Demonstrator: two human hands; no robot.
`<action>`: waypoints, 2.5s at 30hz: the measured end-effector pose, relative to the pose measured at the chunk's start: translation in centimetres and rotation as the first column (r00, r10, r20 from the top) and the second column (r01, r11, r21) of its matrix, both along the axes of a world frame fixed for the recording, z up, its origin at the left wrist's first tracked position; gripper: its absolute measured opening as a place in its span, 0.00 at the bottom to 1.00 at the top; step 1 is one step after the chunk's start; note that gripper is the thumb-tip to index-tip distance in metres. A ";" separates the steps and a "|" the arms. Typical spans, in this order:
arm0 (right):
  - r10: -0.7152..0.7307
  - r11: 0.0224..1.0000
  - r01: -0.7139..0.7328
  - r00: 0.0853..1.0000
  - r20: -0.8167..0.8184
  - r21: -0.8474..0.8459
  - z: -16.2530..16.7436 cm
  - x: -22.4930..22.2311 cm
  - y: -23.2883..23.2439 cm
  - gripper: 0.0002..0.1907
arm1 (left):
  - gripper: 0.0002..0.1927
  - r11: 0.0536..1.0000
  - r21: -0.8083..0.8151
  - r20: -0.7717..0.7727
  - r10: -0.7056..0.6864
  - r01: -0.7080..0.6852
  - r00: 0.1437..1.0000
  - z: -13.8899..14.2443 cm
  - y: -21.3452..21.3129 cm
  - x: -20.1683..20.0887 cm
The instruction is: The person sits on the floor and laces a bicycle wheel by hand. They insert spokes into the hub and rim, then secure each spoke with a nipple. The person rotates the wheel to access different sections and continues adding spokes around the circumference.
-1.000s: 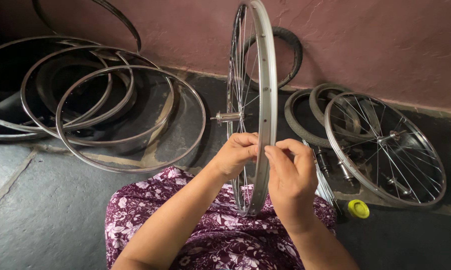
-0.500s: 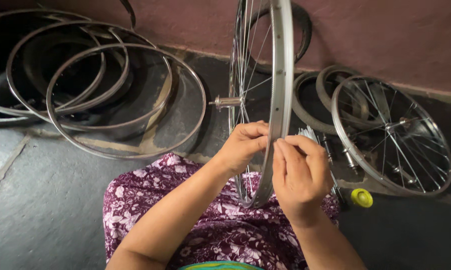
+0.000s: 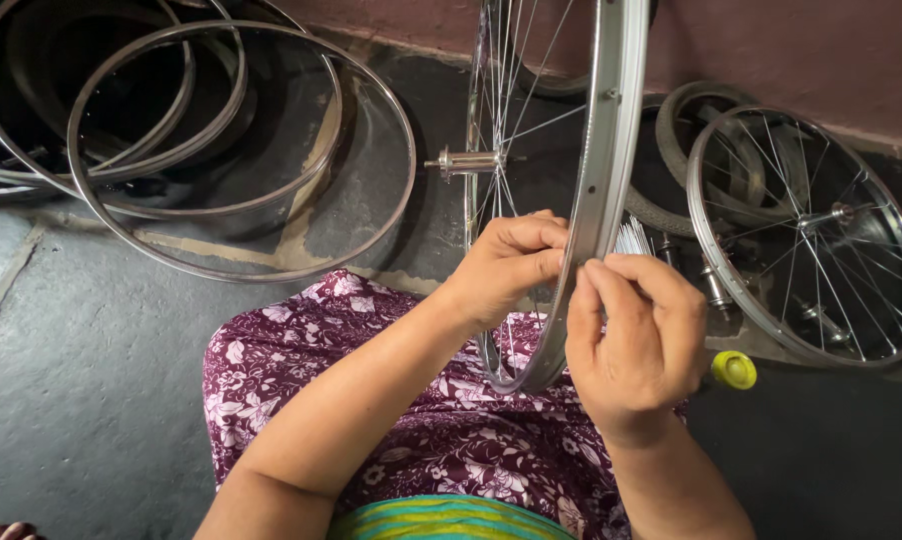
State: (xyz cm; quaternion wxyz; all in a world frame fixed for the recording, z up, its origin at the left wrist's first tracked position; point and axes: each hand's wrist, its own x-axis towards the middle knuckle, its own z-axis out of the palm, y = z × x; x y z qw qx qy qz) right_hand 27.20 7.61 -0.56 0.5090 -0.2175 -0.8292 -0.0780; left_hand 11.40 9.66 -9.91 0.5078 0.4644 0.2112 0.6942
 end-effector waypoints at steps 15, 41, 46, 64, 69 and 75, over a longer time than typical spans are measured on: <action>0.010 0.999 -0.011 1.000 -0.021 -0.047 0.5 -0.1 -0.3 0.09 | 0.11 0.999 -0.033 -0.023 -0.017 0.016 1.000 0.4 -0.6 -0.6; -0.079 0.995 0.075 0.995 0.057 0.066 0.0 0.0 -0.4 0.07 | 0.09 0.999 0.034 -0.036 0.014 -0.013 0.999 0.4 -0.5 0.3; -0.058 0.997 0.055 0.996 0.062 0.048 0.1 0.0 -0.5 0.06 | 0.08 0.999 -0.026 0.019 -0.022 0.023 1.000 0.3 -0.6 0.1; -0.058 0.997 0.055 0.996 0.064 0.046 -0.3 0.1 -0.2 0.07 | 0.09 1.000 -0.019 0.032 -0.018 0.019 0.999 -0.1 -0.4 0.3; -0.047 0.998 0.045 0.998 0.051 0.035 -0.4 0.0 -0.2 0.08 | 0.10 1.000 -0.014 0.025 -0.010 0.011 1.000 -0.2 -0.3 0.3; -0.070 0.997 0.068 0.996 0.051 0.048 -0.5 -0.1 -0.2 0.07 | 0.10 0.999 -0.040 0.031 0.002 -0.001 1.000 -0.6 0.0 0.2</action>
